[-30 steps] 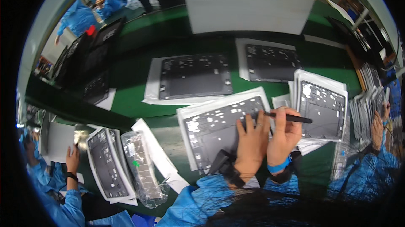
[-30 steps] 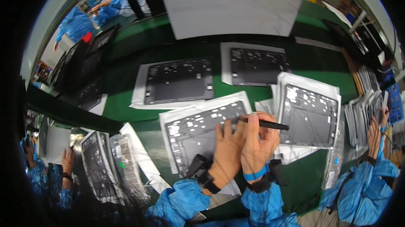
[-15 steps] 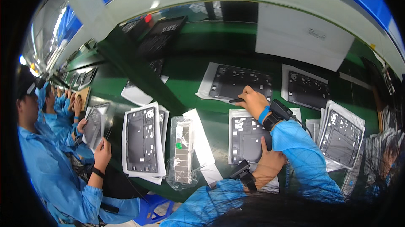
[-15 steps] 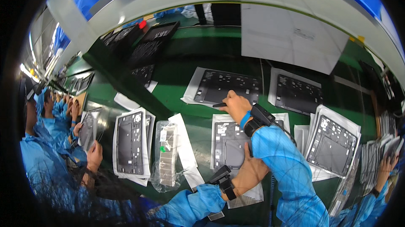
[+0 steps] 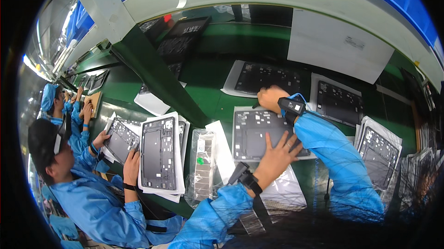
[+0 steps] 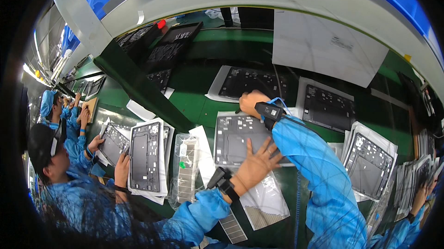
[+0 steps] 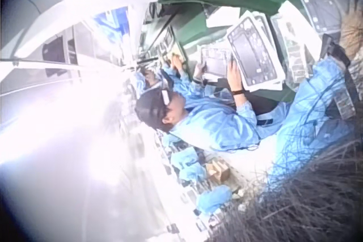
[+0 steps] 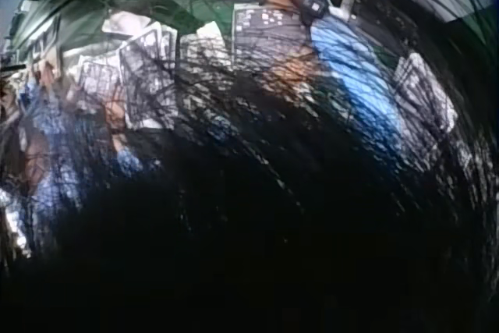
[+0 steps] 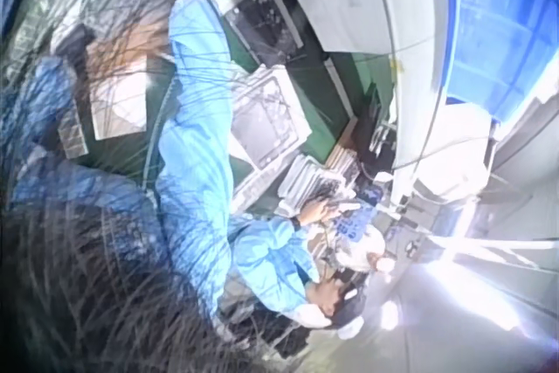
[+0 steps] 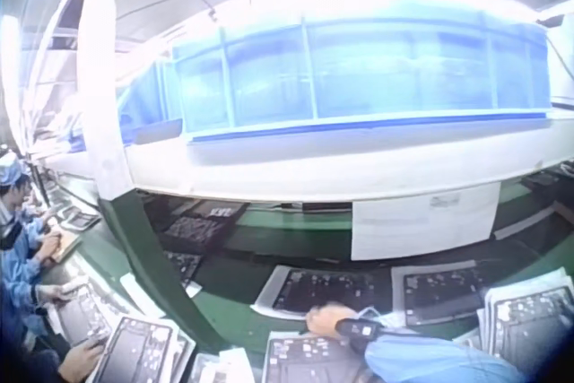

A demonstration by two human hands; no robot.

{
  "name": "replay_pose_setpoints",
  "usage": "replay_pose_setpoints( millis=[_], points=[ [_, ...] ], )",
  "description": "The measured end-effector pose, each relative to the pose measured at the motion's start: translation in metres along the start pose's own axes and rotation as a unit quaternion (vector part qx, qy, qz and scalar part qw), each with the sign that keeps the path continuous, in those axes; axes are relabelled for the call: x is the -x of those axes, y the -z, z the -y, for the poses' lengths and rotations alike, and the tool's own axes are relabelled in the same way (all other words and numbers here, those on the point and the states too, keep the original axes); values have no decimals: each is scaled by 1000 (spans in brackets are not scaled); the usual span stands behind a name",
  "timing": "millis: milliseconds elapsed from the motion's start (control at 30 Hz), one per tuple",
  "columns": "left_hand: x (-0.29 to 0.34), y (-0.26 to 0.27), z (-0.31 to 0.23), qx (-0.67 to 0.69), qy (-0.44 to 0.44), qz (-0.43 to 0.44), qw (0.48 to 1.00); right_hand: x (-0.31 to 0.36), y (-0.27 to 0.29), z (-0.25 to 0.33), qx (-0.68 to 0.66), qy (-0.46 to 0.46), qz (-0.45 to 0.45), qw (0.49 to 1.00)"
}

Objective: Assembling and inspecting tablet computer components on a factory production line.

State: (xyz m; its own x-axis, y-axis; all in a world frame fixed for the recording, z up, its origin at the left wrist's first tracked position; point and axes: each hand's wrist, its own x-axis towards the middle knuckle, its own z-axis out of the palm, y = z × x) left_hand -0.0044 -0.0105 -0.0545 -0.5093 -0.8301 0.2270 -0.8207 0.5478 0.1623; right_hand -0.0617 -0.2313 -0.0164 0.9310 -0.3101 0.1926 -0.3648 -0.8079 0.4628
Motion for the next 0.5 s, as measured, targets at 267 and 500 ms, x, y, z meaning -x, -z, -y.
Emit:
replay_pose_setpoints(
  millis=[267,500],
  points=[
    [-58,18,85,12,12,30,999,0,57,-58,-57,-31,33,997],
    [-68,34,129,260,117,-24,958,11,77,-74,-77,-2,4,997]
  ],
)
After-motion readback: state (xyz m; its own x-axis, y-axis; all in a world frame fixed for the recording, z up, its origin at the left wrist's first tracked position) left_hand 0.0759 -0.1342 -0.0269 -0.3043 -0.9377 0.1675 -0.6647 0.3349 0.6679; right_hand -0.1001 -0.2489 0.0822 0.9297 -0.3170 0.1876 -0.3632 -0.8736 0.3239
